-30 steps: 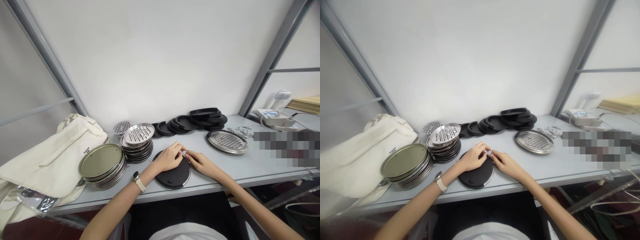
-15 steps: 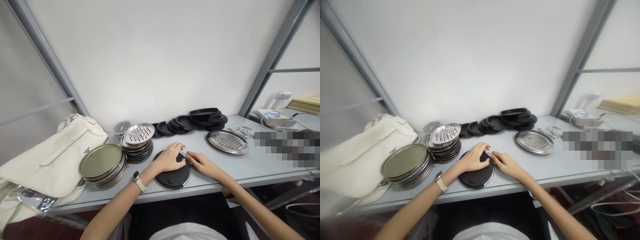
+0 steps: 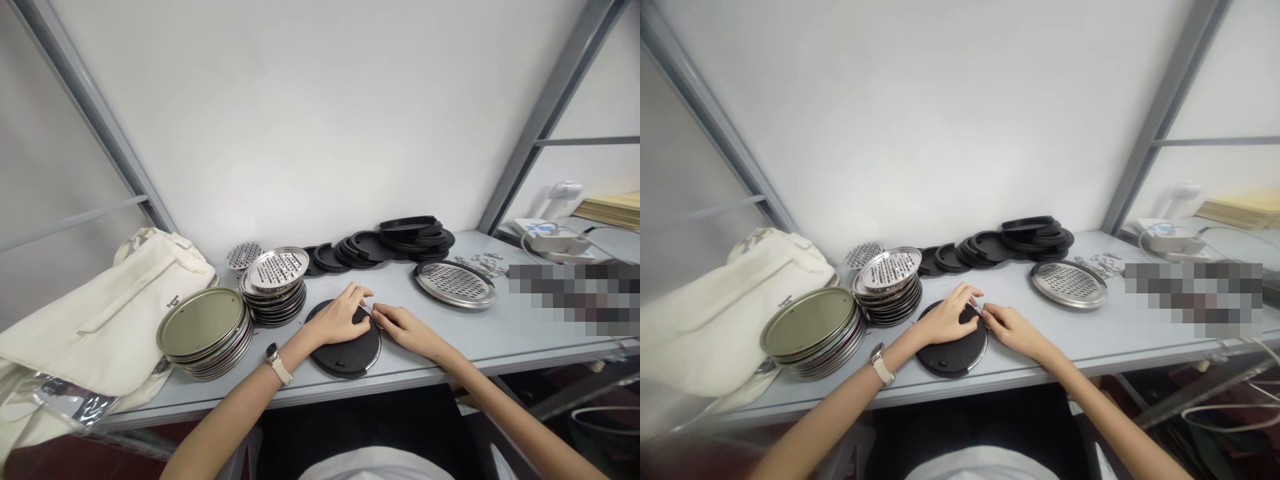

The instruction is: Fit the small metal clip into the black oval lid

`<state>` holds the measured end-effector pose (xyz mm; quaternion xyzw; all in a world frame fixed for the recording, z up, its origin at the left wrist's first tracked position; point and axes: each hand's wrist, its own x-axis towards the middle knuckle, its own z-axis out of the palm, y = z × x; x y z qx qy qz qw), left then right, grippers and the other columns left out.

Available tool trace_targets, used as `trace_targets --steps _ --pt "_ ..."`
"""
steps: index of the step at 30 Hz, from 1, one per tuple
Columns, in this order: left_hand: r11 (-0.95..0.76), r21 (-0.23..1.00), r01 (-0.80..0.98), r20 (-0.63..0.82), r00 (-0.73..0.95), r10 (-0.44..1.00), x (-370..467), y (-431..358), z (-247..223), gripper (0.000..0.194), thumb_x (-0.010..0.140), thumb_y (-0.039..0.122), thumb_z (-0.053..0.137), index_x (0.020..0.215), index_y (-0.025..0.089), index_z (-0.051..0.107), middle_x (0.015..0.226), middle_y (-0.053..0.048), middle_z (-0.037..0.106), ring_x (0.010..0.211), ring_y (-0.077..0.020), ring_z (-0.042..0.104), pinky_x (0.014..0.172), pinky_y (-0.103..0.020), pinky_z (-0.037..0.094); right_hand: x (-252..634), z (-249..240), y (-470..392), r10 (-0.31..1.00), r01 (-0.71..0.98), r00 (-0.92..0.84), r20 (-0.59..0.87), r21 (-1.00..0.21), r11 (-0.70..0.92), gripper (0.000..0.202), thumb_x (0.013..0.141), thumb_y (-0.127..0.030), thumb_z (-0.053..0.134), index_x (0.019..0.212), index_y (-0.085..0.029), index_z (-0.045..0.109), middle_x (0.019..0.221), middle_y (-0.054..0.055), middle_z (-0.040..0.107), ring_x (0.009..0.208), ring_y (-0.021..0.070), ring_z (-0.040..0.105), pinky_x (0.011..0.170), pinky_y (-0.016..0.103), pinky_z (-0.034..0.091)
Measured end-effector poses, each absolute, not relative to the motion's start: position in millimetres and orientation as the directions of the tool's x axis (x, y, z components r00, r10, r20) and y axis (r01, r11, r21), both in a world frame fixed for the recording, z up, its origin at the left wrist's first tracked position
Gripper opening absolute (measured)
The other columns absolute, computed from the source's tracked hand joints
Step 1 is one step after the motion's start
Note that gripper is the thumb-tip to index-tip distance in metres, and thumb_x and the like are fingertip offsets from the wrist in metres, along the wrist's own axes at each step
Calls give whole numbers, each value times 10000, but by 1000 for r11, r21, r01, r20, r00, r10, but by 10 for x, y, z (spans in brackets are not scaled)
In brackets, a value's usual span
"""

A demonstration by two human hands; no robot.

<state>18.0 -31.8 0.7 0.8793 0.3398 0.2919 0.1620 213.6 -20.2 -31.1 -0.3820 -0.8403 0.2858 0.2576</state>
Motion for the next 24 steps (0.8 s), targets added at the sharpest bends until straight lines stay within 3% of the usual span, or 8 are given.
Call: trace_targets --steps 9,24 --pt "-739 435 515 416 613 672 192 -298 2 412 794 136 543 1182 188 415 1039 -56 565 1013 -199 530 952 -358 409 2128 -296 -205 790 507 -577 208 -667 546 403 955 -448 307 772 -175 540 657 4 564 597 141 493 595 260 379" --pt "-726 395 562 420 592 687 192 -302 2 392 787 159 555 1156 197 428 1006 -52 577 981 -214 542 911 -359 405 2125 -301 -201 786 507 -580 213 -662 552 394 954 -440 306 763 -177 529 638 -8 529 584 133 465 581 254 364"
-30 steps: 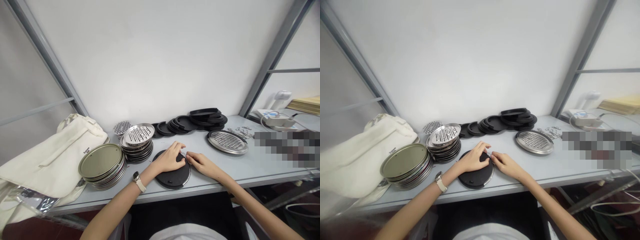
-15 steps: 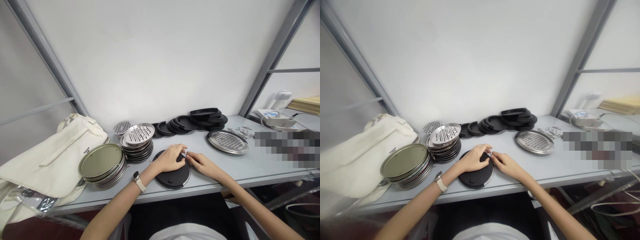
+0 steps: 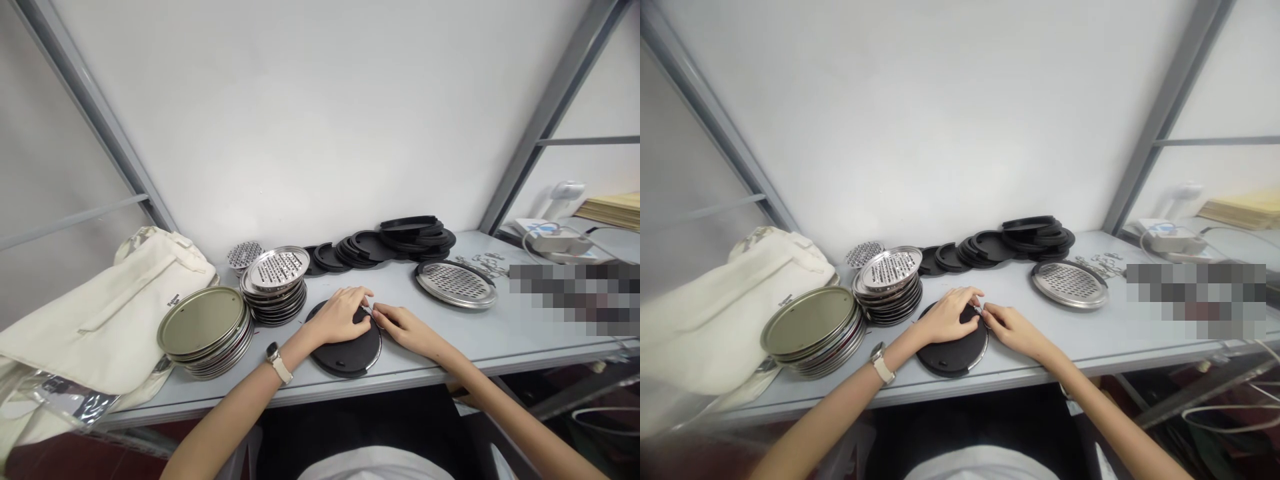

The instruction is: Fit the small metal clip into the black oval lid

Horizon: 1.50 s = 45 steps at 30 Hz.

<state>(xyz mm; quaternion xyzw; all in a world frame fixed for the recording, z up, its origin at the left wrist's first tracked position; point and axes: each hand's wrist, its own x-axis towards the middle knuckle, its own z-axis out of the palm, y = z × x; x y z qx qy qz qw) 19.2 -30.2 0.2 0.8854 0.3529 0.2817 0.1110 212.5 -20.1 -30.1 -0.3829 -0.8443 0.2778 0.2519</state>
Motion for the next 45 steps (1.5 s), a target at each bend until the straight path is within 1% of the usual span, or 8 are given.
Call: trace_targets --steps 8,12,22,40,45 --pt "-721 395 569 427 581 693 192 -308 6 382 787 161 565 1141 195 428 978 -42 598 964 -203 565 914 -345 395 2133 -308 -198 787 509 -582 206 -662 550 399 950 -450 307 737 -184 513 613 -17 504 568 133 448 569 253 352" --pt "-729 401 555 417 599 684 194 -305 11 368 796 156 548 1138 196 418 1012 -48 601 969 -198 575 923 -346 389 2135 -310 -201 787 509 -582 204 -663 549 389 954 -436 305 750 -181 516 620 -15 506 570 132 448 571 252 348" --pt "-739 391 549 422 607 674 193 -291 -6 377 791 144 551 1142 193 421 1010 -45 607 967 -190 582 923 -331 387 2139 -325 -187 781 507 -595 190 -665 548 370 959 -410 302 786 -168 523 654 -8 520 595 130 460 592 247 350" --pt "-739 391 548 420 609 673 196 -302 13 364 796 144 551 1132 201 424 1001 -37 606 962 -188 586 927 -331 371 2129 -366 -174 790 497 -578 205 -680 539 323 941 -370 342 713 -175 463 599 -39 418 546 102 365 525 229 287" --pt "-748 387 539 432 611 663 191 -295 4 367 793 136 554 1129 200 423 1001 -34 609 958 -180 588 922 -325 369 2118 -368 -169 791 497 -576 206 -679 540 321 936 -371 346 702 -177 450 597 -41 408 545 102 361 526 230 285"
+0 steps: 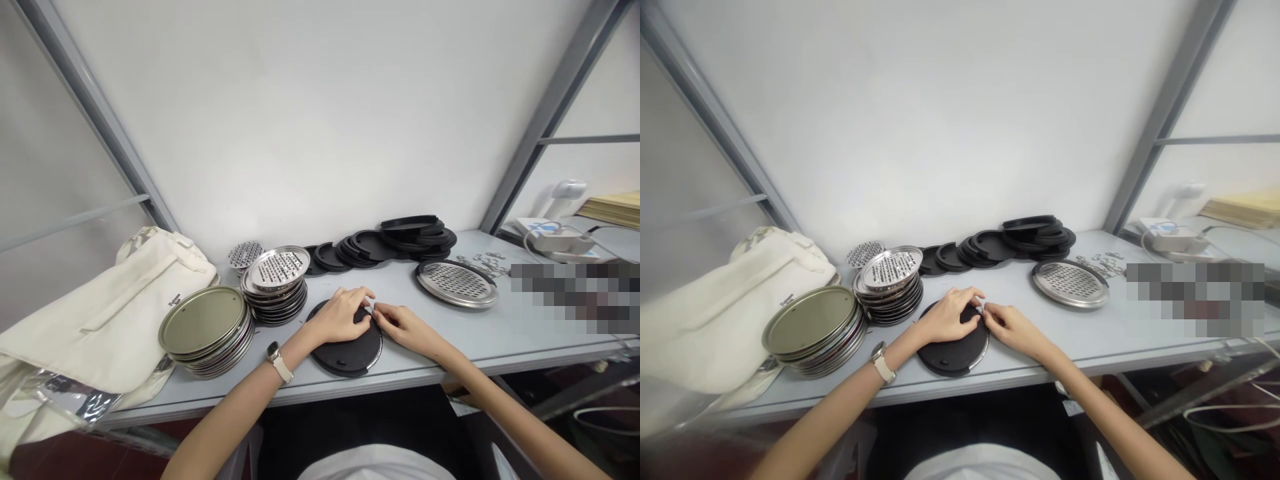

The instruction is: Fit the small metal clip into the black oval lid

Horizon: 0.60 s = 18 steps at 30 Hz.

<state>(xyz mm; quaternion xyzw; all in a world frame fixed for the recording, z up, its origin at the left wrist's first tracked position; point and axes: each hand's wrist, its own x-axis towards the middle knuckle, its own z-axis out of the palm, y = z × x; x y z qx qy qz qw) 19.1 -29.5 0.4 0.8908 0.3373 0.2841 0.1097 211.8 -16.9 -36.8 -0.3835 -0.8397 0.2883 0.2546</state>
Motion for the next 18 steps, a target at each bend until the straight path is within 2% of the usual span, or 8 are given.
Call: trace_targets --steps 18 --pt "-746 385 544 416 619 666 195 -293 7 349 797 138 549 1119 197 427 1035 -45 615 981 -189 587 925 -337 366 2122 -356 -174 794 492 -566 221 -682 541 328 932 -375 348 700 -173 462 593 -41 417 544 100 369 522 230 294"
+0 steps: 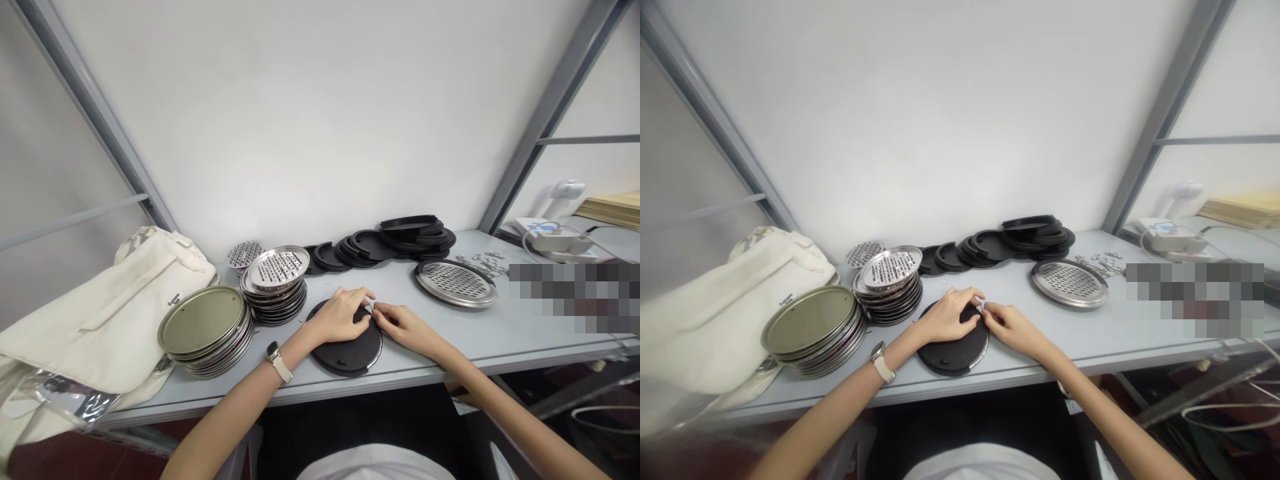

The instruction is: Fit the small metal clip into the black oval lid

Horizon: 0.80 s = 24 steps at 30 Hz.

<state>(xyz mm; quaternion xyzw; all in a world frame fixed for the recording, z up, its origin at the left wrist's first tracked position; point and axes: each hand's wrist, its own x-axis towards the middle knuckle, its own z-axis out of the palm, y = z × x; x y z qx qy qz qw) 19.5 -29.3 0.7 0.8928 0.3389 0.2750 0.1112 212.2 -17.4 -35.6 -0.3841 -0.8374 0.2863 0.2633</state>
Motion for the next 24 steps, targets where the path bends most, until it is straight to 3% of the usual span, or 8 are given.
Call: trace_targets --steps 8,24 --pt "-705 479 523 394 590 705 192 -299 35 368 789 139 559 1128 207 431 998 -46 620 983 -195 588 928 -342 397 2131 -356 -187 796 489 -559 230 -684 541 353 927 -404 348 679 -179 458 575 -39 408 533 102 359 505 229 283" --pt "-733 454 506 403 618 675 187 -287 16 329 805 127 553 1106 199 442 1037 -39 602 989 -178 579 941 -334 379 2136 -361 -183 795 506 -564 223 -668 546 362 937 -410 335 717 -172 498 598 -29 452 549 111 390 528 228 308"
